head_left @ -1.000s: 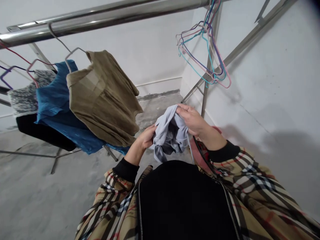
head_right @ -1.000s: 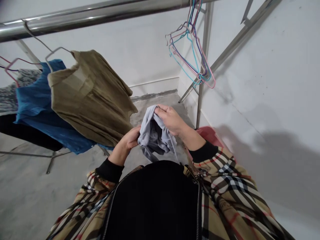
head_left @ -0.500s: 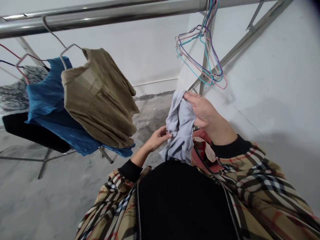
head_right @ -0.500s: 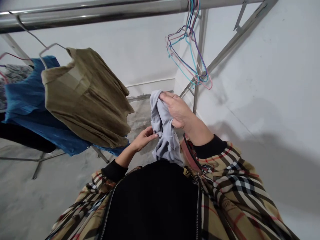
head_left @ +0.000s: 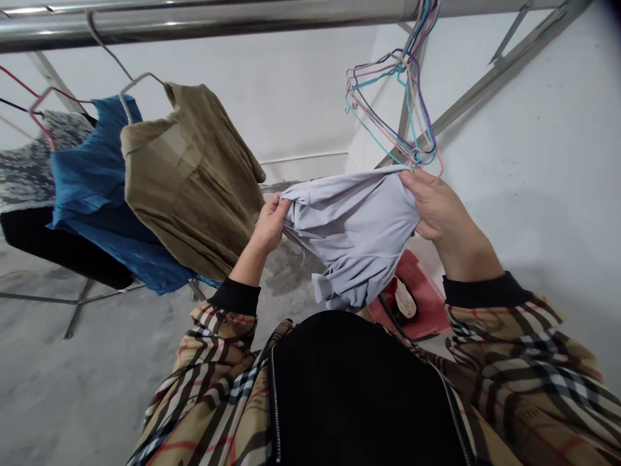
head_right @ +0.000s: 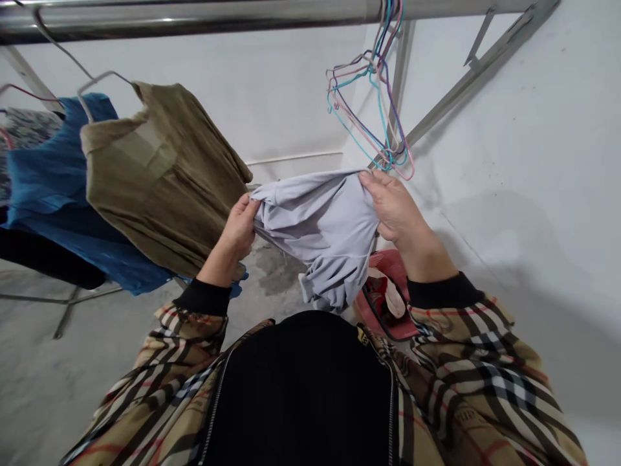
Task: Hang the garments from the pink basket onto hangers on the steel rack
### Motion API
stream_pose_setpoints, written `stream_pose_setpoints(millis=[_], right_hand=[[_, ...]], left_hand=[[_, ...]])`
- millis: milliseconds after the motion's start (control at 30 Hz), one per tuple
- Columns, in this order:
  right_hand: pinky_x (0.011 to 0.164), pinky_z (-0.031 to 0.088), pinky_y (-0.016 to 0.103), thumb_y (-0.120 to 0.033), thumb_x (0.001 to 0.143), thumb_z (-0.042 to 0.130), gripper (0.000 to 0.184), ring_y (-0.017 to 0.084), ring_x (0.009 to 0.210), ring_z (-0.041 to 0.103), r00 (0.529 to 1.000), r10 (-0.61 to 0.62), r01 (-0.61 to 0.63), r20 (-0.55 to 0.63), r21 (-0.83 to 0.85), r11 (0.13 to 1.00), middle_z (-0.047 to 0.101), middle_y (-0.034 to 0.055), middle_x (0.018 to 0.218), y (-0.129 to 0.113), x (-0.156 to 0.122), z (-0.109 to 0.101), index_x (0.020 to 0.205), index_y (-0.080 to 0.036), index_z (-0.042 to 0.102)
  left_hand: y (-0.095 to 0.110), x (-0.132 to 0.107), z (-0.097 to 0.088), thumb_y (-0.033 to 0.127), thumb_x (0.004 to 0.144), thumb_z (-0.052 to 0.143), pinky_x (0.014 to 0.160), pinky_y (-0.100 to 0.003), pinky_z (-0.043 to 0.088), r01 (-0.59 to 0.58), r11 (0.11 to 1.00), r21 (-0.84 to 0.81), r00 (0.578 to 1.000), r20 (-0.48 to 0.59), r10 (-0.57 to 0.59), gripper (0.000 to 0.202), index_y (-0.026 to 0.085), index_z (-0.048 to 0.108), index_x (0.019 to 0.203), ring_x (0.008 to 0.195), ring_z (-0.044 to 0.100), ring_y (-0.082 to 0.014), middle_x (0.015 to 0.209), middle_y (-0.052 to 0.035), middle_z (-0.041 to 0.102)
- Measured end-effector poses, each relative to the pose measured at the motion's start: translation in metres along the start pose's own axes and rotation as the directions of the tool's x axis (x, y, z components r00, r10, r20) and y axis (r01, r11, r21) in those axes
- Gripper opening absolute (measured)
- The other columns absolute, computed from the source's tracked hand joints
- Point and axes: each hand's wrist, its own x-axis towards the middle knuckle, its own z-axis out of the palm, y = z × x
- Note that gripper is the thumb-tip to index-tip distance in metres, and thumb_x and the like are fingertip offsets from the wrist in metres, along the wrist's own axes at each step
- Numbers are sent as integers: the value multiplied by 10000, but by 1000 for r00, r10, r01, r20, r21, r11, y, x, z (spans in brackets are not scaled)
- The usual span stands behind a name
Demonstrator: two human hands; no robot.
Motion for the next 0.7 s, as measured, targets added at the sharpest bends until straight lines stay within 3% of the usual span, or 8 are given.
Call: stream_pose_setpoints(millis=[200, 400, 533, 700], right_hand=[[1001, 492, 436, -450, 770, 713, 288, 208, 1040, 669, 997, 75, -77, 21, 119, 990, 723, 40, 1054, 12, 8, -1, 956, -239, 650], [940, 531, 421, -455, 785, 700, 229, 214, 973, 677, 998, 55, -55, 3, 88, 995, 730, 28, 967, 18, 16, 3, 889, -257, 649], [904, 527, 422, -490, 788, 695, 294, 232, 1028, 666, 999, 27, -28, 18, 66, 997, 726, 44, 1004, 25, 21, 2, 914, -229, 649], [870, 532, 404, -522, 770, 693, 312, 230, 1043, 660, 998, 47, -50, 44, 78, 996, 733, 31, 972, 28, 20, 8, 875, -234, 637]], left_hand=[[30, 35, -5, 501, 741, 733, 678, -204, 481, -220, 972, 77, 975, 8, 220, 331, 202, 623, 832, 739, 613, -111, 774, 18, 642], [46, 64, -10, 481, 792, 694, 800, -294, 525, -374, 911, 174, 926, 18, 376, 304, 197, 617, 867, 952, 654, -196, 823, -3, 640], [49, 76, -9, 480, 815, 668, 891, -365, 519, -427, 880, 207, 902, 20, 432, 300, 198, 611, 900, 1044, 634, -225, 872, -4, 627], [48, 81, -6, 442, 839, 654, 972, -391, 478, -420, 887, 192, 902, -17, 431, 245, 214, 605, 913, 1126, 595, -232, 916, 0, 618]])
